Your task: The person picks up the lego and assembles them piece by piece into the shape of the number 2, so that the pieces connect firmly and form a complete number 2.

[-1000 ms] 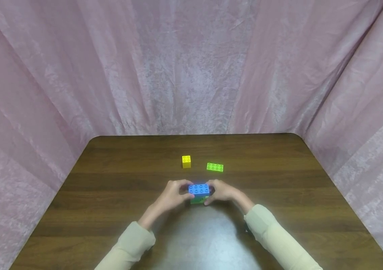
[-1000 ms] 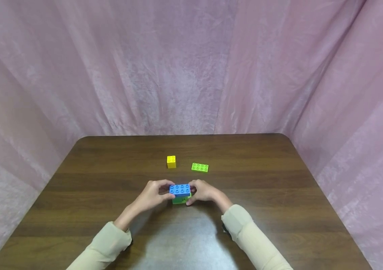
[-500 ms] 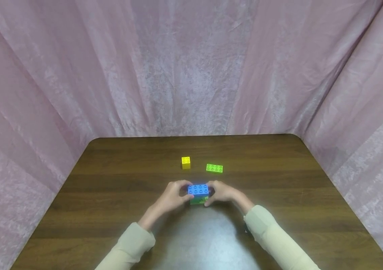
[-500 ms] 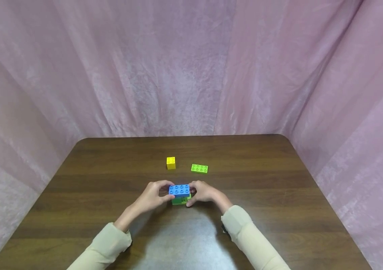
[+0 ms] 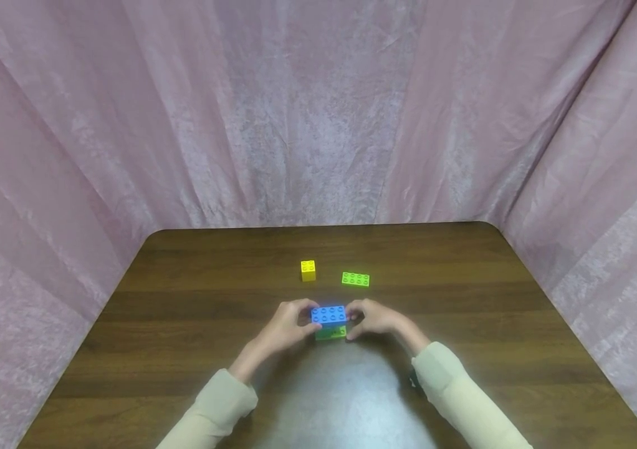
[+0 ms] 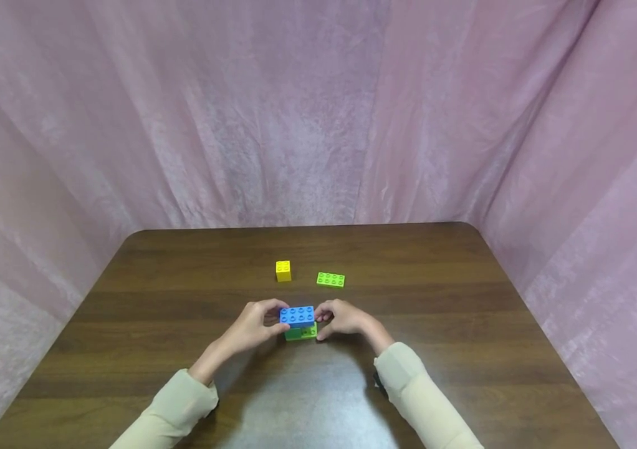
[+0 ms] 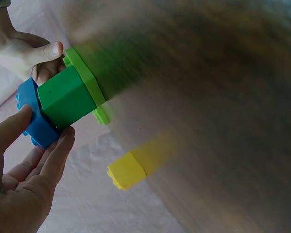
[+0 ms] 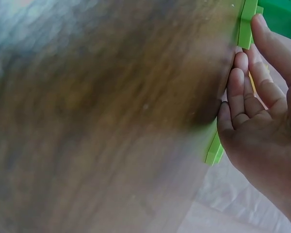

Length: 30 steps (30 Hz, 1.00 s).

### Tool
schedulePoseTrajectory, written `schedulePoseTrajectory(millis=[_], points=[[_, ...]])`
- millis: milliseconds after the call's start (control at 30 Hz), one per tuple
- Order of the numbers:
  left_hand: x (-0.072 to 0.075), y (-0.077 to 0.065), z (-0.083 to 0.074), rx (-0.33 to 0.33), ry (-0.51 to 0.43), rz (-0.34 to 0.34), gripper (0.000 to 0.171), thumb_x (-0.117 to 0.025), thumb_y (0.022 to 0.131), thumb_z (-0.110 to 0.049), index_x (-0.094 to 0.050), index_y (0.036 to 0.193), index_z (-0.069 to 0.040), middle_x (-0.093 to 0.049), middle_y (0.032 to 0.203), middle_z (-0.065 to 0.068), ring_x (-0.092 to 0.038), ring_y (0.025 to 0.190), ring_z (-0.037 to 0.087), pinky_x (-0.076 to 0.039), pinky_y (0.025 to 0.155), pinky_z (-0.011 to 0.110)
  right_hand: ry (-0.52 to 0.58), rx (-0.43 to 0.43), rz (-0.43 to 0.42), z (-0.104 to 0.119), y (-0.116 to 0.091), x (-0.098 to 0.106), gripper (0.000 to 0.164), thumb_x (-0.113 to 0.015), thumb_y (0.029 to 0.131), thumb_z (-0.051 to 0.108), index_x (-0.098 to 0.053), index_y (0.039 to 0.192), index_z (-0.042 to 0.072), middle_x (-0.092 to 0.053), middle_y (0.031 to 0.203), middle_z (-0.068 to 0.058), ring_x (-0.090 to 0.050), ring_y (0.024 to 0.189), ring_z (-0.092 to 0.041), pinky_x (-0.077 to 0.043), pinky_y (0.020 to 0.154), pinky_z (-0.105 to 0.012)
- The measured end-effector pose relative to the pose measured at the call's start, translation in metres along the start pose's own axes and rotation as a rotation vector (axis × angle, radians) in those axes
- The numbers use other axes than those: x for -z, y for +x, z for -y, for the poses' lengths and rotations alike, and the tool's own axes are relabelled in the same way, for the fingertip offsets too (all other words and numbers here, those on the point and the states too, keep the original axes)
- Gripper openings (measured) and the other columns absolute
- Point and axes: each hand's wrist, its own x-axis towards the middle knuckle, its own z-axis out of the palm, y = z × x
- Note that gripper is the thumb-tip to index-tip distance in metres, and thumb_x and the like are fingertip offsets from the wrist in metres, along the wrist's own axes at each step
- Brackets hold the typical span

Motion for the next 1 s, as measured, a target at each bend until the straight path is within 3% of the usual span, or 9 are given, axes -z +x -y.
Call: schedulePoseTrajectory(millis=[267, 467, 733, 1000], points=[[-0.0003, 0.0013, -0.0003, -0.002, -0.003, 0.011, 0.032, -0.071, 0.088, -0.013, -0.064, 0.118, -0.003, -0.069, 0.117, 0.015, -0.067, 0.110, 0.029, -0.056, 0.094, 0.043, -0.030, 0.039, 0.004, 0.0017, 0.0004, -0.0010, 0.027, -0.081, 0.076, 0.016, -0.066, 0.097, 0.009, -0.066, 0.097, -0.003, -0.058, 0.094, -0.017, -0.051, 0.090, -0.039], [0.0009, 0.0010, 0.0000, -0.005, -0.004, 0.006, 0.032, -0.072, 0.087, -0.013, -0.065, 0.117, -0.003, -0.069, 0.117, 0.016, -0.068, 0.108, 0.029, -0.057, 0.092, 0.042, -0.023, 0.045, 0.003, 0.0016, 0.0018, -0.0017, 0.026, -0.081, 0.075, 0.014, -0.065, 0.095, 0.007, -0.066, 0.095, -0.005, -0.058, 0.092, -0.016, -0.051, 0.088, -0.037], [0.0028, 0.0010, 0.0024, -0.020, -0.016, -0.004, 0.032, -0.073, 0.086, -0.011, -0.065, 0.116, -0.001, -0.070, 0.115, 0.018, -0.069, 0.105, 0.029, -0.058, 0.089, 0.040, -0.003, 0.022, 0.002, 0.0022, 0.0027, -0.0011, 0.028, -0.080, 0.076, 0.014, -0.066, 0.099, 0.009, -0.066, 0.098, -0.003, -0.059, 0.098, -0.018, -0.051, 0.094, -0.043], [0.0008, 0.0036, 0.0027, -0.034, 0.006, 0.003, 0.033, -0.073, 0.086, -0.013, -0.065, 0.116, -0.003, -0.070, 0.114, 0.016, -0.068, 0.104, 0.028, -0.057, 0.090, 0.041, -0.003, 0.034, 0.006, 0.0005, 0.0024, -0.0009, 0.025, -0.080, 0.076, 0.015, -0.065, 0.095, 0.009, -0.066, 0.096, -0.003, -0.059, 0.093, -0.016, -0.051, 0.090, -0.038]])
